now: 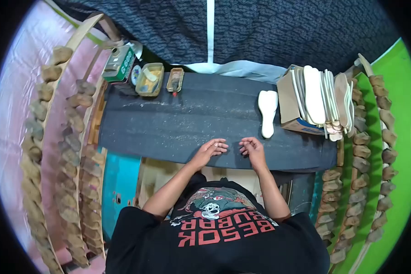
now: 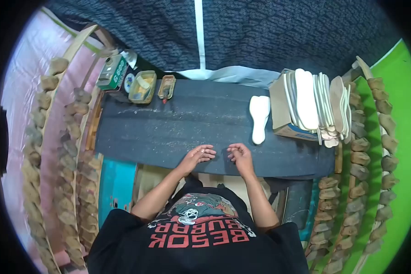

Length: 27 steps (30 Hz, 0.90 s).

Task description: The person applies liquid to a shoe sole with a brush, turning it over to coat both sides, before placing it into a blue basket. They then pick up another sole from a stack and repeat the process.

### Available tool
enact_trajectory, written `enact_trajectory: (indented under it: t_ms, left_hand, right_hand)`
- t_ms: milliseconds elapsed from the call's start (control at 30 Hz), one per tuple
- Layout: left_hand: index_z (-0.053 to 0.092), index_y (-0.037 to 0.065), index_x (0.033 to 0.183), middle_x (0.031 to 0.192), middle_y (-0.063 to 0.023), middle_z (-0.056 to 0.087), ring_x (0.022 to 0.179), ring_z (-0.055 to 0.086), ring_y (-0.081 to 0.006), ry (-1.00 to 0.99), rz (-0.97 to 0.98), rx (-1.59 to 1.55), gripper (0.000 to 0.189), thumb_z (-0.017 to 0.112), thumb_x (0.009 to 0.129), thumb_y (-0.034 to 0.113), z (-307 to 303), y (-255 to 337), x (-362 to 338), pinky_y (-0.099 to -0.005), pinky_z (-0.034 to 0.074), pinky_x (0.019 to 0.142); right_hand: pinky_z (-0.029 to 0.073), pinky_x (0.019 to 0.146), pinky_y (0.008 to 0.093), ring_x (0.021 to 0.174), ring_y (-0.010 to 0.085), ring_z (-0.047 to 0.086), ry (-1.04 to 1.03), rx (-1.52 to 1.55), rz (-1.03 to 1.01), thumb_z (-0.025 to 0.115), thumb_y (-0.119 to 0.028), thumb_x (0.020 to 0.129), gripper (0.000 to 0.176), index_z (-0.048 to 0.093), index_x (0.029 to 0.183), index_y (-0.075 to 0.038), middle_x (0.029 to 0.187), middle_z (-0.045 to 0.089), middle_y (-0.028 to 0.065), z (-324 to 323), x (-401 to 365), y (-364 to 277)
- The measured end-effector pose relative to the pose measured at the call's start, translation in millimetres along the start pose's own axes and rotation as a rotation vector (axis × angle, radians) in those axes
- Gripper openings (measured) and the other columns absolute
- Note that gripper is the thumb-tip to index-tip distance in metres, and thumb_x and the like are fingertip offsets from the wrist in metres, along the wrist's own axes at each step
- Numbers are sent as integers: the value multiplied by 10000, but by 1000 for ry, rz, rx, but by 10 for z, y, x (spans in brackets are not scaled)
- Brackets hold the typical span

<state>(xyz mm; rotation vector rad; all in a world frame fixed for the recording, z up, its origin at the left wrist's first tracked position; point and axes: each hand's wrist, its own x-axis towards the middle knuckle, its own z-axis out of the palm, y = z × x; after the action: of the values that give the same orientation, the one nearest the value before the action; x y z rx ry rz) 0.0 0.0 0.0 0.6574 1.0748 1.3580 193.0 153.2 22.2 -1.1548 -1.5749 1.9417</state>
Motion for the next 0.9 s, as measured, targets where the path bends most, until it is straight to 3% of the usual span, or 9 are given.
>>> enact_trajectory:
  t_ms: [67,100,167,300,333,467,533,700,900]
  left_hand:
    - [425,31,1465,1370,-115,572,1225,578,-184,-132,-24,18,497,412,1088,354,228,-25,250,-332,443,1064]
    - [425,31,1465,1370,-115,572,1225,578,-184,-134,-55,68,497,412,1088,354,-241,300,241,-332,443,1064]
    - [403,37,1494,1429,-118,537,1272,554,-201,-229,-80,105,515,378,1095,362,-67,325,530,-341,438,1065]
    - [326,55,1548,1531,-124,438,1378,461,-230,-294,-131,-9,575,356,1092,403,134,318,1042,-384,382,1120]
    - [278,65,1570,1570,-122,379,1421,400,-239,-266,-147,-28,605,350,1088,424,189,317,1152,-404,341,1146]
    - [156,81,1605,1637,-120,252,1489,280,-264,-193,-191,-51,748,403,1051,519,339,288,1552,-448,263,1185]
    - [136,80,1608,1642,-119,238,1488,279,-268,-138,-212,-43,786,423,1039,539,427,251,1725,-452,269,1181]
    - [78,86,1615,1650,-109,194,1434,330,-273,-8,-276,-212,860,452,1015,575,592,145,2165,-466,288,1164]
    - [97,54,1608,1636,-77,219,1430,312,-251,-5,-238,-188,835,441,1023,540,774,165,2214,-489,271,1163]
  right_hand:
    - [444,638,217,731,67,567,167,-15,-62,577,-112,991,141,654,1095,-59,946,692,15,-326,-16,-134]
    - [444,638,217,731,67,567,174,44,-62,577,-112,991,141,654,1095,-59,946,692,15,154,238,-175]
    - [419,637,211,721,54,545,377,-110,-170,581,-104,987,124,666,1067,-61,908,678,8,-57,256,-306]
    - [455,681,285,738,136,580,571,-322,-120,650,-130,917,186,676,1080,-44,850,651,56,-354,354,-268]
    - [492,817,361,897,234,630,567,-312,-59,666,-154,892,276,663,1144,-42,981,680,140,-415,362,-267]
    - [456,993,408,1161,328,585,563,-494,-200,664,-179,903,417,590,1289,-43,1242,620,236,-585,594,-213]
    - [327,1142,459,1372,420,406,437,-495,-82,668,-237,911,605,442,1434,-33,1466,438,291,-569,636,-442]
    - [245,1167,522,1416,448,320,354,-705,-248,658,-321,927,698,347,1484,-38,1553,316,281,-671,997,-274]
    - [291,1098,565,1353,419,393,314,-686,-217,647,-278,921,500,501,1356,-80,1516,416,181,-646,1041,-342]
